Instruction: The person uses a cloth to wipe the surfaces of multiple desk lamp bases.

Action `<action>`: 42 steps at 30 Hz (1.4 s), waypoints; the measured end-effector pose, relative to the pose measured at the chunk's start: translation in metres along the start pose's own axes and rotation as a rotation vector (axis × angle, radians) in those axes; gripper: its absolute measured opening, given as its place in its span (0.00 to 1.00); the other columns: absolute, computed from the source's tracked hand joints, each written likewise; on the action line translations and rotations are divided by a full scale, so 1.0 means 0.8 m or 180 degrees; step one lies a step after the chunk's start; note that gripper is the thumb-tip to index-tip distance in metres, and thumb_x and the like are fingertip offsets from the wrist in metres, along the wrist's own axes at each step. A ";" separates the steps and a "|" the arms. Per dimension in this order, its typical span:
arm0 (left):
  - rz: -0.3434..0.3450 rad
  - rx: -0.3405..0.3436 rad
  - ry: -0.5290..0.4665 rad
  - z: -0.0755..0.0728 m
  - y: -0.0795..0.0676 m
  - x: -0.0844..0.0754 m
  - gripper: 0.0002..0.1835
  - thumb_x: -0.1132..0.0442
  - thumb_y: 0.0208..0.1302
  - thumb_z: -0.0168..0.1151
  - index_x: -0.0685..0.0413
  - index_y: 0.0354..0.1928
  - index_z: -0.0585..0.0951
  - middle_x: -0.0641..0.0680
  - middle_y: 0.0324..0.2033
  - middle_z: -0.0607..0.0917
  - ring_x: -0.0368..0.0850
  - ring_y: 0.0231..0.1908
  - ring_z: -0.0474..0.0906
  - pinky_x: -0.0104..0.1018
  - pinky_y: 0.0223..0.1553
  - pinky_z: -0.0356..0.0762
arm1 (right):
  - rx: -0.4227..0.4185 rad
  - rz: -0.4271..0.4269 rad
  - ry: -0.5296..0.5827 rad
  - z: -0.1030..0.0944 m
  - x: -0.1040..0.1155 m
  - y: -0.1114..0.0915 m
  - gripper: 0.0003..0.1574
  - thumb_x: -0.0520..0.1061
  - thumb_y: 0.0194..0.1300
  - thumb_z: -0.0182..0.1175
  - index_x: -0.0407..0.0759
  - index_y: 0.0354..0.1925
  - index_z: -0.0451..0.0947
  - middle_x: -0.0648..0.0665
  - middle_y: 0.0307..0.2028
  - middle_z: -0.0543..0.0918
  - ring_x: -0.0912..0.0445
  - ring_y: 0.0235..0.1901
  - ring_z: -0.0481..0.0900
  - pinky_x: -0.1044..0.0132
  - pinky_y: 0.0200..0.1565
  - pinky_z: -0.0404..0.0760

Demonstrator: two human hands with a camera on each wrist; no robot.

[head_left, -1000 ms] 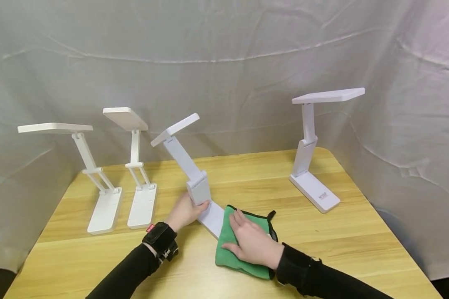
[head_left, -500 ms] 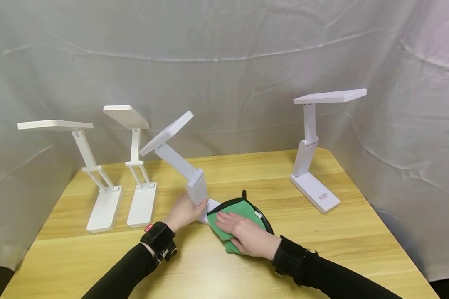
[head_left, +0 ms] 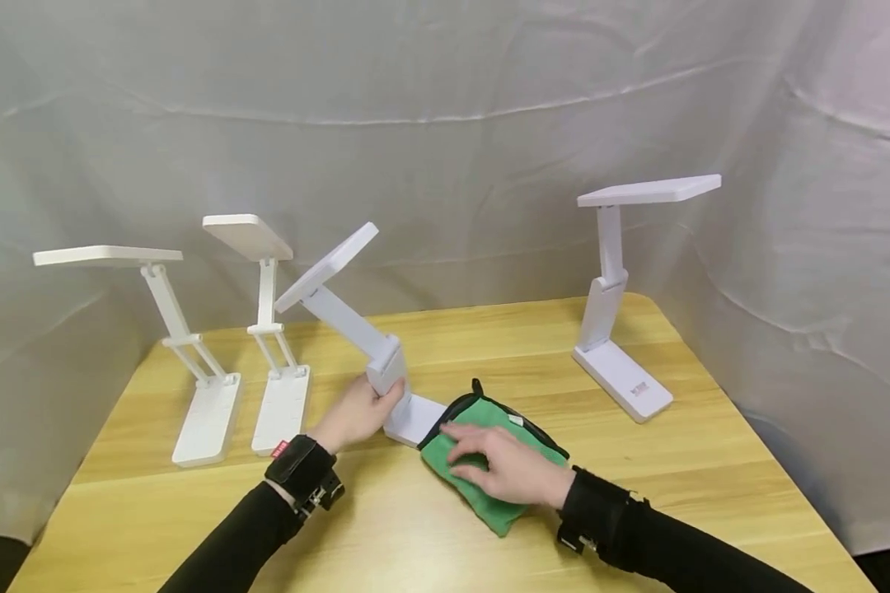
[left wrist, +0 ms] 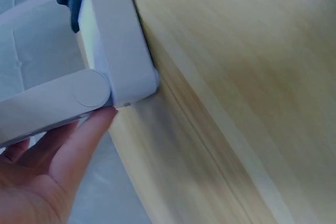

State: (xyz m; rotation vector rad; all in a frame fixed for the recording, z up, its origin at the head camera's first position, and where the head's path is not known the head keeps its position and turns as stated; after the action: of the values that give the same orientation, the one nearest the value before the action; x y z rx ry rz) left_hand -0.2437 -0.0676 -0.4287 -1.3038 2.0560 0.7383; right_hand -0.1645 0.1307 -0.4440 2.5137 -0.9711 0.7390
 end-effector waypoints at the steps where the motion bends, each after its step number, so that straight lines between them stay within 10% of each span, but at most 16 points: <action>1: -0.0010 0.0006 -0.0032 0.001 -0.001 0.001 0.25 0.55 0.71 0.49 0.66 0.61 0.68 0.67 0.51 0.79 0.58 0.47 0.78 0.49 0.45 0.80 | -0.0139 0.0096 -0.0246 -0.001 0.001 -0.002 0.24 0.54 0.65 0.59 0.40 0.52 0.78 0.38 0.66 0.66 0.47 0.67 0.60 0.48 0.66 0.59; 6: 0.0039 -0.0029 -0.0045 0.003 -0.003 0.004 0.24 0.56 0.70 0.49 0.67 0.60 0.69 0.67 0.50 0.79 0.57 0.46 0.79 0.49 0.44 0.80 | -0.0211 0.0599 -0.1512 0.009 0.007 -0.012 0.48 0.61 0.63 0.58 0.24 0.63 0.61 0.24 0.64 0.61 0.33 0.64 0.59 0.43 0.63 0.63; 11: 0.0020 -0.0067 0.0044 -0.001 -0.002 0.002 0.23 0.55 0.70 0.49 0.67 0.58 0.70 0.66 0.48 0.80 0.57 0.45 0.79 0.49 0.44 0.80 | -0.0052 0.0546 -0.2023 0.020 0.006 0.010 0.47 0.57 0.64 0.58 0.21 0.63 0.59 0.21 0.64 0.60 0.31 0.64 0.58 0.45 0.63 0.63; 19: 0.0036 -0.0003 0.0121 0.006 0.004 0.003 0.25 0.55 0.71 0.48 0.67 0.60 0.69 0.65 0.51 0.79 0.56 0.49 0.77 0.50 0.50 0.77 | 0.0095 0.0005 -0.2231 0.038 0.011 0.062 0.39 0.52 0.67 0.55 0.26 0.64 0.62 0.26 0.65 0.61 0.37 0.66 0.57 0.48 0.65 0.61; 26: 0.0109 -0.0058 0.0093 0.003 0.002 0.002 0.23 0.57 0.70 0.48 0.69 0.59 0.69 0.67 0.48 0.80 0.57 0.45 0.79 0.49 0.43 0.80 | 0.0303 -0.0517 -0.1585 0.028 0.008 0.036 0.35 0.35 0.62 0.56 0.36 0.67 0.62 0.37 0.68 0.62 0.47 0.68 0.56 0.53 0.67 0.59; 30: 0.0033 -0.0045 0.0112 0.000 0.001 0.004 0.22 0.57 0.71 0.48 0.67 0.58 0.70 0.65 0.46 0.81 0.55 0.43 0.80 0.46 0.40 0.82 | 0.0316 -0.0347 -0.1135 0.009 -0.004 0.020 0.35 0.38 0.63 0.58 0.39 0.67 0.62 0.39 0.69 0.60 0.47 0.69 0.54 0.52 0.67 0.58; 36: -0.0023 -0.0020 0.0145 0.000 0.004 0.001 0.24 0.55 0.71 0.47 0.66 0.59 0.70 0.65 0.48 0.81 0.55 0.45 0.80 0.47 0.42 0.81 | 0.0202 0.0196 -0.1750 0.007 -0.010 0.041 0.42 0.61 0.66 0.54 0.38 0.69 0.59 0.28 0.67 0.58 0.40 0.67 0.56 0.50 0.65 0.61; 42: 0.0077 -0.0063 0.0189 0.002 0.003 0.004 0.24 0.55 0.70 0.47 0.68 0.59 0.71 0.66 0.49 0.80 0.56 0.46 0.79 0.49 0.45 0.80 | 0.0213 -0.0178 -0.2087 0.030 0.006 0.065 0.38 0.53 0.66 0.57 0.38 0.68 0.61 0.32 0.67 0.62 0.44 0.67 0.58 0.50 0.64 0.64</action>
State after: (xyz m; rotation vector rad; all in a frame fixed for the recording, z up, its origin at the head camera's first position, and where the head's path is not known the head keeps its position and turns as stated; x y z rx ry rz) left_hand -0.2468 -0.0674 -0.4323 -1.3287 2.1198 0.7405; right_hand -0.1892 0.0799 -0.4539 2.8863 -1.0672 -0.0996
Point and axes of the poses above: each hand's wrist, its own y-axis towards the middle knuckle, its own z-axis out of the palm, x = y × z, the point moved 5 cm from there along y, towards the middle knuckle
